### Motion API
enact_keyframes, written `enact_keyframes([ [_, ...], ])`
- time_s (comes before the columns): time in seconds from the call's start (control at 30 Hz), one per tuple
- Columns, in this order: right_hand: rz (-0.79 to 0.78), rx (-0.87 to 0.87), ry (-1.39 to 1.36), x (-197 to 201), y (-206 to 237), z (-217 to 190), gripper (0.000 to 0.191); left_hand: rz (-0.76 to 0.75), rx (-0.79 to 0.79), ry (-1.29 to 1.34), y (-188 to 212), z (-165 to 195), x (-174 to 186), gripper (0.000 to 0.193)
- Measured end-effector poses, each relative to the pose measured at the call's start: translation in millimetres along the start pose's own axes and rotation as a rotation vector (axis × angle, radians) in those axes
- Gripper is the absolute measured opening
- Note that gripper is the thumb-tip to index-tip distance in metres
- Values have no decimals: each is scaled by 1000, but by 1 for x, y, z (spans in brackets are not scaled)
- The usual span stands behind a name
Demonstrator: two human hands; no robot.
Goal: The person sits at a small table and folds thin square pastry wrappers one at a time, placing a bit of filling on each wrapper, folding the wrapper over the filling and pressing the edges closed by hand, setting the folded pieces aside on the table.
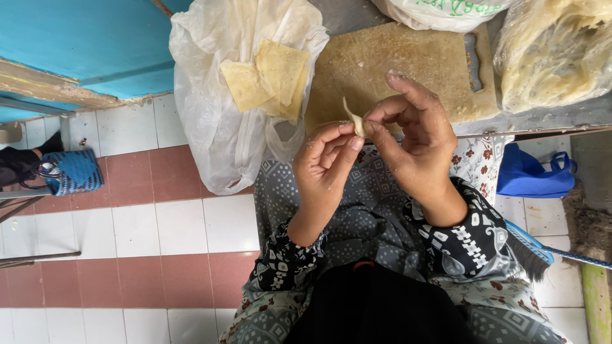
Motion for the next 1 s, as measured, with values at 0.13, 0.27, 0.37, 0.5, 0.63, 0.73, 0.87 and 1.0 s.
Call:
enact_keyframes([
  [0.13,-37,14,-31,10,3,-4,59,9,-54,-107,-2,6,-10,22],
  [0.27,-67,59,-19,18,2,-8,67,-5,-174,-371,-2,21,-19,22],
  [0.37,-45,62,9,22,3,-9,69,-14,-135,-322,-1,19,-22,20],
  [0.5,-27,28,-9,24,5,-10,68,-16,-91,-271,0,16,-24,16],
  [0.63,-16,73,43,24,4,-19,67,-14,-42,-158,2,11,-23,17],
  [0.73,-18,111,130,23,3,-24,66,-12,-58,-209,3,12,-23,18],
  [0.87,-44,168,262,19,4,-30,67,26,-97,-245,1,15,-20,13],
  [1.0,-24,101,209,19,3,-28,63,47,-75,-236,-1,14,-16,16],
])
Point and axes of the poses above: each hand's wrist, its own y-axis away from the middle knuckle, its own x-axis out of the back of the hand, z = x × y, the point moved 8 cm from there along -y, towards the middle knuckle, and after that the axes turned 6 degrees about y, right-handed, at the moved point
